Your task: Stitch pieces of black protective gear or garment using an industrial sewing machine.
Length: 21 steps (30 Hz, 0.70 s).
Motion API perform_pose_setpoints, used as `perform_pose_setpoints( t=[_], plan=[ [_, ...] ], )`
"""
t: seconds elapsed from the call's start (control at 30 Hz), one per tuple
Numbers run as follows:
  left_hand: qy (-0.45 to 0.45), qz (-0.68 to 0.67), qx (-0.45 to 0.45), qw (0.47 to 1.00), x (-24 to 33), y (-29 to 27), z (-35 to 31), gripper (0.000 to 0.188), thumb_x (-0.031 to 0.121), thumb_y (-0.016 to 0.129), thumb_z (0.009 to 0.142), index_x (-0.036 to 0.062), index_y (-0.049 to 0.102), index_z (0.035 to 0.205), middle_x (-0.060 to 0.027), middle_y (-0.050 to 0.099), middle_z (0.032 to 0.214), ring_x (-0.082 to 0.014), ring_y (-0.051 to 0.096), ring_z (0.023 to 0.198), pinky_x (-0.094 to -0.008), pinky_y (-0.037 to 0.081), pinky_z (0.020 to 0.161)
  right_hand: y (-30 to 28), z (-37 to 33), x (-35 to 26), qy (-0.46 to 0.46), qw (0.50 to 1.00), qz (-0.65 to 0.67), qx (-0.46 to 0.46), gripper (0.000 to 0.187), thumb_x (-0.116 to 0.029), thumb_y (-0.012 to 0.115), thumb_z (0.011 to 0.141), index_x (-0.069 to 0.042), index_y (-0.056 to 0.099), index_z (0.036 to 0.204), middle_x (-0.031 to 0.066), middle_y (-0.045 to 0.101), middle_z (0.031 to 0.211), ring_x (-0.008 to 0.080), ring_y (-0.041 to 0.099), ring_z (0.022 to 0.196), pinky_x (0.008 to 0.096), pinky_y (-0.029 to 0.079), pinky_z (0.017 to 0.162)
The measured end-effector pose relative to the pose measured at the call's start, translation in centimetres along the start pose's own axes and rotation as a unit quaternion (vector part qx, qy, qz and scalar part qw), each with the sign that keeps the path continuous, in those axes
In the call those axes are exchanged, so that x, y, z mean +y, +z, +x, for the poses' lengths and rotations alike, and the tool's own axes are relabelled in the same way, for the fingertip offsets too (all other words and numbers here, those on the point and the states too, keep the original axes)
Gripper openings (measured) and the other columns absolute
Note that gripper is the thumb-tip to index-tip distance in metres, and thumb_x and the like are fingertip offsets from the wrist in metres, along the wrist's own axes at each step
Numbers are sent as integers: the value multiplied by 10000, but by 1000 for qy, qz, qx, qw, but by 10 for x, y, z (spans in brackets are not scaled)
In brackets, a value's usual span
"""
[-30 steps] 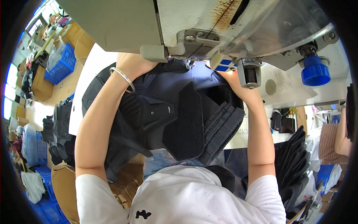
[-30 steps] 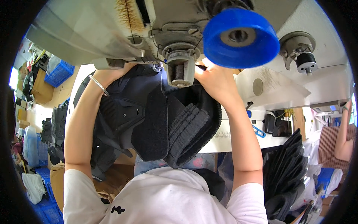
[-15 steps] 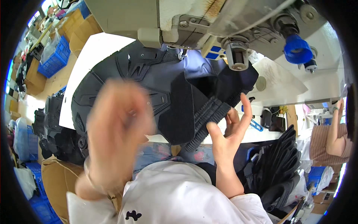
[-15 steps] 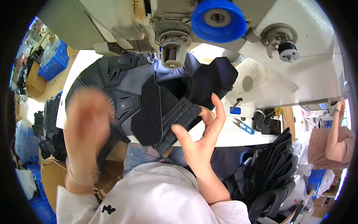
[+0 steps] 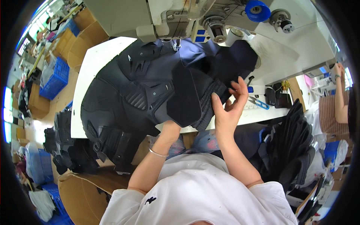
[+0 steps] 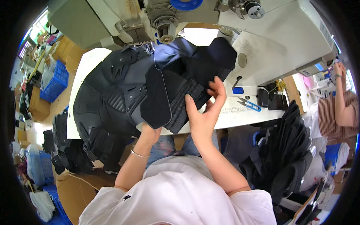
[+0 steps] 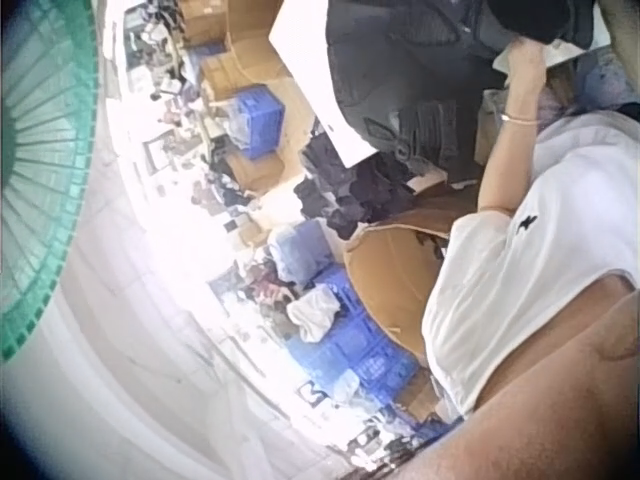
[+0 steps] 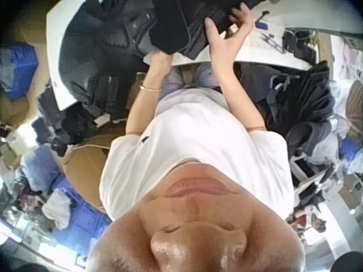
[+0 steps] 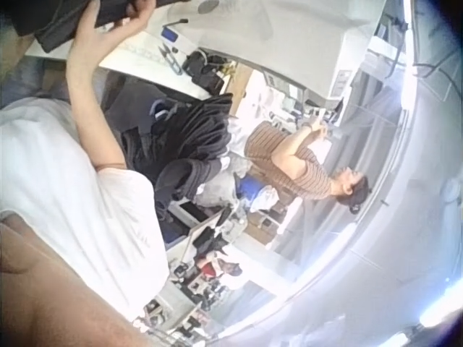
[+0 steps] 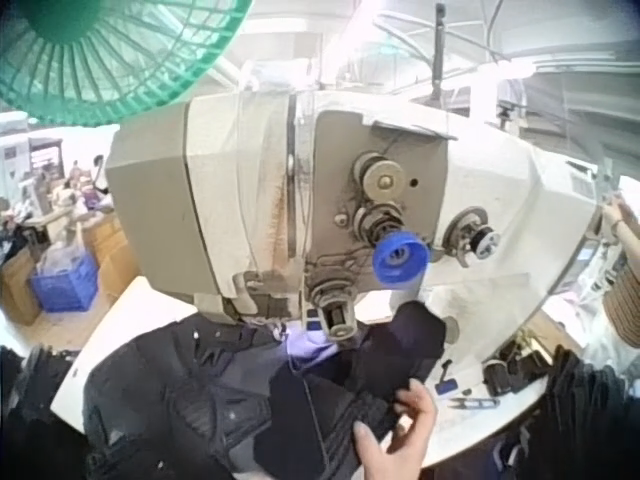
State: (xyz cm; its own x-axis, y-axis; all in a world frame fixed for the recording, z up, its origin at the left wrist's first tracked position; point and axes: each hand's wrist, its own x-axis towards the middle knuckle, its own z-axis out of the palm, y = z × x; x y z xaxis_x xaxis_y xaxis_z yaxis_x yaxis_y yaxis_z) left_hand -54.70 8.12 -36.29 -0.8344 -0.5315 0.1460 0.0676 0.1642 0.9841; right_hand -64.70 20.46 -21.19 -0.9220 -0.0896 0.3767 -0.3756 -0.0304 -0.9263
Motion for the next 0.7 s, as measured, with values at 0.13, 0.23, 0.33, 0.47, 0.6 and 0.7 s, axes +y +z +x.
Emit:
perform_pose_setpoints(
  t=[0.13, 0.23, 0.33, 0.47, 0.6, 0.7],
  plan=[
    [54, 25, 57, 997, 28, 14, 5, 335, 83, 539, 897, 62, 608, 1224, -177, 657, 1118, -355, 644, 929, -415, 519, 773, -12, 13, 14, 207, 971, 105, -61, 825, -200, 751, 828, -77, 268, 1486, 101, 447, 1398, 231, 393, 1299, 405, 340, 1065],
    [-51, 116, 9, 992, 78, 3, 5, 320, 108, 602, 892, -1, 606, 1192, -156, 670, 1087, -287, 641, 947, -384, 502, 784, -20, 16, -3, 390, 848, 310, -180, 750, -267, 737, 865, -52, 334, 1460, 64, 429, 1449, 217, 389, 1333, 370, 297, 1115],
    [-170, 125, -42, 976, 114, -3, 1, 307, 146, 688, 865, -29, 614, 1106, -171, 662, 1027, -285, 631, 957, -377, 484, 790, -14, 20, -16, 436, 823, 321, -174, 687, -259, 740, 860, -33, 405, 1416, 76, 505, 1378, 216, 475, 1261, 358, 344, 1085],
    [64, 123, 74, 988, 136, 5, -18, 287, 165, 776, 795, -20, 630, 958, -176, 645, 908, -341, 623, 872, -384, 480, 726, -14, 23, -8, 354, 880, 239, -206, 600, -225, 746, 856, -14, 474, 1347, 89, 601, 1239, 206, 565, 1159, 353, 428, 1009],
    [346, 245, 225, 877, 107, -6, -42, 342, 137, 802, 759, 53, 625, 1040, -146, 597, 1113, -372, 572, 1021, -463, 464, 867, -6, 12, 7, 353, 853, 331, -196, 494, -146, 724, 866, -2, 515, 1290, 90, 629, 1188, 185, 616, 1077, 344, 496, 939],
    [381, 465, 294, 743, 136, 0, -20, 282, 63, 687, 836, 91, 635, 1112, -178, 563, 1243, -420, 515, 1188, -506, 392, 996, -6, 5, 23, 396, 799, 408, -196, 409, -111, 689, 889, -20, 537, 1258, 95, 640, 1172, 180, 628, 1065, 343, 512, 936]
  ],
)
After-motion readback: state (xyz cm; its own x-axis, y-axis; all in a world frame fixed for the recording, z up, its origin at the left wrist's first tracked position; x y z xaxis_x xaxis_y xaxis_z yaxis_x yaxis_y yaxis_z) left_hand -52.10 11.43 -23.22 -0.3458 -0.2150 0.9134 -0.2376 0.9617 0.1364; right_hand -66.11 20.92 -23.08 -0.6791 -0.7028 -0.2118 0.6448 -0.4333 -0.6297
